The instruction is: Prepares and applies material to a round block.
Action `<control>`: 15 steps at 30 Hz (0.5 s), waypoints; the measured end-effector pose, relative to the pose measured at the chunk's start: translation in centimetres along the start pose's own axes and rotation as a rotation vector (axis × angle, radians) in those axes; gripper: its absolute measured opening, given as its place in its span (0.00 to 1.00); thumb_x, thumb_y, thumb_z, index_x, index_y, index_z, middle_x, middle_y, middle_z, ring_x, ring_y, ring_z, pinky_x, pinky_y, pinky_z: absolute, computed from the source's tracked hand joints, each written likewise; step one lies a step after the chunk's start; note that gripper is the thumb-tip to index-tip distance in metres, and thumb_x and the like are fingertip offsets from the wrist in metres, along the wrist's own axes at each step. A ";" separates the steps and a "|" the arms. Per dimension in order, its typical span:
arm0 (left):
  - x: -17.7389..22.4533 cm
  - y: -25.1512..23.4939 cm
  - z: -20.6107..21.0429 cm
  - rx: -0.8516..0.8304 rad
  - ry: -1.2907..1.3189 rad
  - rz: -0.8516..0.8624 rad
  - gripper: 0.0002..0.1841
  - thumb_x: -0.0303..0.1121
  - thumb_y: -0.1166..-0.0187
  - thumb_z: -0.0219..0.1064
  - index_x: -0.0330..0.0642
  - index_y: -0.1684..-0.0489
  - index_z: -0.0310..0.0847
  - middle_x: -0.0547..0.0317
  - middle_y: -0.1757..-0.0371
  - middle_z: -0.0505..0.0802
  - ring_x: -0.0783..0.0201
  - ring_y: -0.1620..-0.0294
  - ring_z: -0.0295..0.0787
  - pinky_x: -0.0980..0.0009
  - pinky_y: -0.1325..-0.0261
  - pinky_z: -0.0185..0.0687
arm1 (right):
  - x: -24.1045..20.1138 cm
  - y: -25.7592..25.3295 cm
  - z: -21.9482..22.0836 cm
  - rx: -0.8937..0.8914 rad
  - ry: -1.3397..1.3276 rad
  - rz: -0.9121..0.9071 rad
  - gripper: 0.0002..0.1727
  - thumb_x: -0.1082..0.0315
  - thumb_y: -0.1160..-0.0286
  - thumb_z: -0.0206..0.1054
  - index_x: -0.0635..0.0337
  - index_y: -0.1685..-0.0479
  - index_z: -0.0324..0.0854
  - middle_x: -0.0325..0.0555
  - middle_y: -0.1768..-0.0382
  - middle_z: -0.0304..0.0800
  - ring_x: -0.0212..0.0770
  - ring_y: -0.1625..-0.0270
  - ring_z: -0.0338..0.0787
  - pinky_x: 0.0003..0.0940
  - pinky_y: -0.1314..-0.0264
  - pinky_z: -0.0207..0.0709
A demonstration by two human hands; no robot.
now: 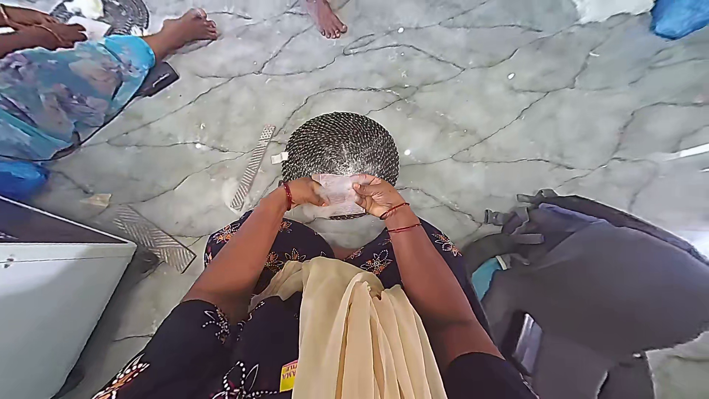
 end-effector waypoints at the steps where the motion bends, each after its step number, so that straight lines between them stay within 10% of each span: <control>1: -0.8 0.1 -1.0 0.023 -0.059 -0.017 0.07 0.20 0.26 0.72 0.29 0.55 0.86 0.53 0.62 0.93 0.67 0.62 0.88 0.62 0.48 0.87 | 0.0 0.0 -0.1 0.012 -0.009 -0.003 0.12 0.85 0.18 0.55 0.60 0.56 0.80 0.39 0.70 0.92 0.30 0.71 0.91 0.23 0.62 0.88; 8: -9.2 4.7 -10.9 0.415 -0.242 -0.323 0.19 0.28 0.22 0.76 0.20 0.41 0.84 0.22 0.40 0.88 0.30 0.34 0.85 0.33 0.25 0.72 | -0.5 -0.1 0.0 0.132 0.015 -0.039 0.11 0.84 0.17 0.56 0.61 0.53 0.81 0.38 0.73 0.91 0.29 0.74 0.89 0.22 0.66 0.86; 15: -20.3 11.0 -12.3 0.599 -0.229 -0.783 0.33 0.43 0.14 0.69 0.15 0.27 0.72 0.19 0.21 0.76 0.32 0.13 0.68 0.40 0.11 0.57 | -0.1 -1.0 -0.3 0.292 0.067 -0.057 0.08 0.82 0.18 0.61 0.63 0.48 0.79 0.41 0.69 0.90 0.31 0.72 0.90 0.25 0.64 0.87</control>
Point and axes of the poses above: each hand's wrist, its own y-axis away from the middle knuckle, its own z-axis out of the palm, x = y × z, the point moved 2 cm from there along -y, towards the middle knuckle
